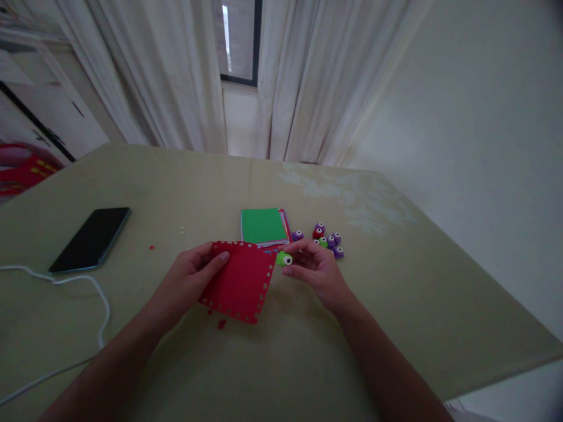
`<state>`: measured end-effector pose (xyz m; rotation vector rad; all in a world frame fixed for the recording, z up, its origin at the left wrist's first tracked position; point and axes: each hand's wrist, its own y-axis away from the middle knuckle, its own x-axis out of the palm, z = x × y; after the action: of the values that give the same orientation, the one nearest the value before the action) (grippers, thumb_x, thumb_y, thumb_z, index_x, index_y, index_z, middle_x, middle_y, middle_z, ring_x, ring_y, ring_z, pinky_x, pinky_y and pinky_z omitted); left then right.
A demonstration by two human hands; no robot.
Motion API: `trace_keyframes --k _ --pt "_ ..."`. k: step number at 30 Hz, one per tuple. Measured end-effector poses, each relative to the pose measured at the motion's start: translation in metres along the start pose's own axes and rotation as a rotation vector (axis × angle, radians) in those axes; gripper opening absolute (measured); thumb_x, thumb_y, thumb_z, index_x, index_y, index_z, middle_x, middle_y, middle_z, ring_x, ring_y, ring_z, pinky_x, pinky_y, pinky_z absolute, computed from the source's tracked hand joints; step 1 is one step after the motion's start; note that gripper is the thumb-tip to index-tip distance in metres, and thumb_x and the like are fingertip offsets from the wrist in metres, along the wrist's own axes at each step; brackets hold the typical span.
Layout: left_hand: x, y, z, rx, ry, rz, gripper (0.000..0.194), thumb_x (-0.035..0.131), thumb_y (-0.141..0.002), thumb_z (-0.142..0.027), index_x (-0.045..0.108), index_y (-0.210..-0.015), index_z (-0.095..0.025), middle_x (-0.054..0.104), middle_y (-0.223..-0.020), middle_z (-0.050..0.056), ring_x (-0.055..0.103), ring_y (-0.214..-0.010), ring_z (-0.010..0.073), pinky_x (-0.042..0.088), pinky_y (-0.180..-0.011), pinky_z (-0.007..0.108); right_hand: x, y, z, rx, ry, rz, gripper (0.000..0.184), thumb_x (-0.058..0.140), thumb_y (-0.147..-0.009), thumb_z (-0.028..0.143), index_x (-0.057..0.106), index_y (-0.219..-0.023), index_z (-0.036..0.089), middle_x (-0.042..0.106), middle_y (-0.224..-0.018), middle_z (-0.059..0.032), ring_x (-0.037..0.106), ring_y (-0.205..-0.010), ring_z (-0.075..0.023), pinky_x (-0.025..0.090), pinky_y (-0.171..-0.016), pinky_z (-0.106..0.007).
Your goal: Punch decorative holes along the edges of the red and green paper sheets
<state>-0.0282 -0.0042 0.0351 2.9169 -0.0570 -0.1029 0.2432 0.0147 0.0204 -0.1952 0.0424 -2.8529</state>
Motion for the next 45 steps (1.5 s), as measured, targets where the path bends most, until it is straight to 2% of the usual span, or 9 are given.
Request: trace_keyframes --k 10,19,23,27,30,33,35,39,45 --pt "0.001 0.000 0.004 -0.011 0.039 0.027 0.047 0.081 -0.080 -0.063 0.075 -0.099 -0.020 0.082 -0.087 0.005 0.072 -0.068 0.0219 0.056 -0.057 0.028 0.003 0.001 0.003 0.001 -0.012 0.004 0.035 0.099 -0.071 0.027 0.077 -0.099 0.026 0.077 -0.113 -0.0033 0.073 -0.097 -0.0187 0.063 -0.090 -0.035" --pt "0.002 -0.004 0.008 0.019 -0.054 0.023 0.047 0.075 -0.084 -0.064 0.074 -0.100 -0.020 0.082 -0.090 0.007 0.073 -0.071 0.0249 0.057 -0.059 0.032 0.005 0.000 0.000 0.015 0.025 0.062 0.033 0.096 -0.074 0.031 0.074 -0.097 0.024 0.075 -0.104 -0.0027 0.073 -0.090 -0.0183 0.062 -0.081 -0.032" --pt "-0.004 -0.009 0.019 0.095 -0.223 0.068 0.042 0.065 -0.093 -0.062 0.072 -0.099 -0.021 0.080 -0.089 0.005 0.073 -0.073 0.0251 0.055 -0.060 0.032 0.008 0.003 -0.010 0.055 0.160 0.068 0.031 0.091 -0.080 0.032 0.072 -0.102 0.022 0.073 -0.100 -0.0020 0.071 -0.086 -0.0170 0.060 -0.079 -0.030" --pt "-0.008 -0.013 0.029 0.181 -0.448 0.083 0.034 0.060 -0.098 -0.055 0.072 -0.101 -0.023 0.080 -0.091 0.004 0.074 -0.080 0.0271 0.056 -0.068 0.035 0.017 0.008 -0.019 0.023 0.329 0.059 0.024 0.084 -0.087 0.028 0.071 -0.106 0.021 0.070 -0.113 -0.0049 0.071 -0.096 -0.0184 0.060 -0.086 -0.032" --pt "-0.007 -0.015 0.038 0.257 -0.568 0.038 0.042 0.062 -0.096 -0.047 0.067 -0.129 -0.022 0.079 -0.117 0.008 0.075 -0.102 0.0308 0.058 -0.088 0.042 0.023 0.009 -0.023 -0.066 0.506 0.084 0.020 0.081 -0.091 0.025 0.072 -0.108 0.020 0.071 -0.114 -0.0065 0.069 -0.100 -0.0208 0.058 -0.088 -0.034" --pt "-0.004 -0.015 0.046 0.419 -0.749 -0.025 0.064 0.070 -0.091 -0.039 0.054 -0.151 -0.021 0.066 -0.146 0.014 0.062 -0.130 0.0352 0.049 -0.110 0.052 0.026 0.008 -0.024 -0.156 0.704 0.113 0.019 0.080 -0.093 0.019 0.073 -0.111 0.019 0.074 -0.112 -0.0070 0.068 -0.104 -0.0225 0.053 -0.094 -0.036" --pt "-0.002 -0.013 0.049 0.493 -0.892 0.004 0.066 0.076 -0.088 -0.039 0.057 -0.149 -0.025 0.061 -0.153 0.013 0.055 -0.138 0.0376 0.042 -0.116 0.057 0.026 0.008 -0.025 -0.169 0.764 0.118 0.020 0.079 -0.094 0.016 0.074 -0.113 0.018 0.075 -0.114 -0.0077 0.068 -0.107 -0.0226 0.051 -0.097 -0.036" --pt "0.001 -0.008 0.051 0.484 -1.023 0.153 0.063 0.085 -0.082 -0.046 0.065 -0.141 -0.034 0.062 -0.152 0.008 0.053 -0.139 0.0394 0.037 -0.117 0.063 0.026 0.007 -0.026 -0.152 0.819 0.106 0.022 0.081 -0.094 0.015 0.076 -0.115 0.018 0.077 -0.114 -0.0083 0.069 -0.107 -0.0227 0.052 -0.096 -0.035" --pt "0.003 -0.004 0.050 0.472 -1.047 0.163 0.063 0.086 -0.080 -0.045 0.068 -0.140 -0.034 0.061 -0.151 0.008 0.054 -0.137 0.0398 0.034 -0.119 0.065 0.026 0.006 -0.026 -0.171 0.834 0.116 0.017 0.075 -0.099 0.017 0.077 -0.115 0.020 0.078 -0.115 -0.0076 0.071 -0.107 -0.0213 0.052 -0.097 -0.034"
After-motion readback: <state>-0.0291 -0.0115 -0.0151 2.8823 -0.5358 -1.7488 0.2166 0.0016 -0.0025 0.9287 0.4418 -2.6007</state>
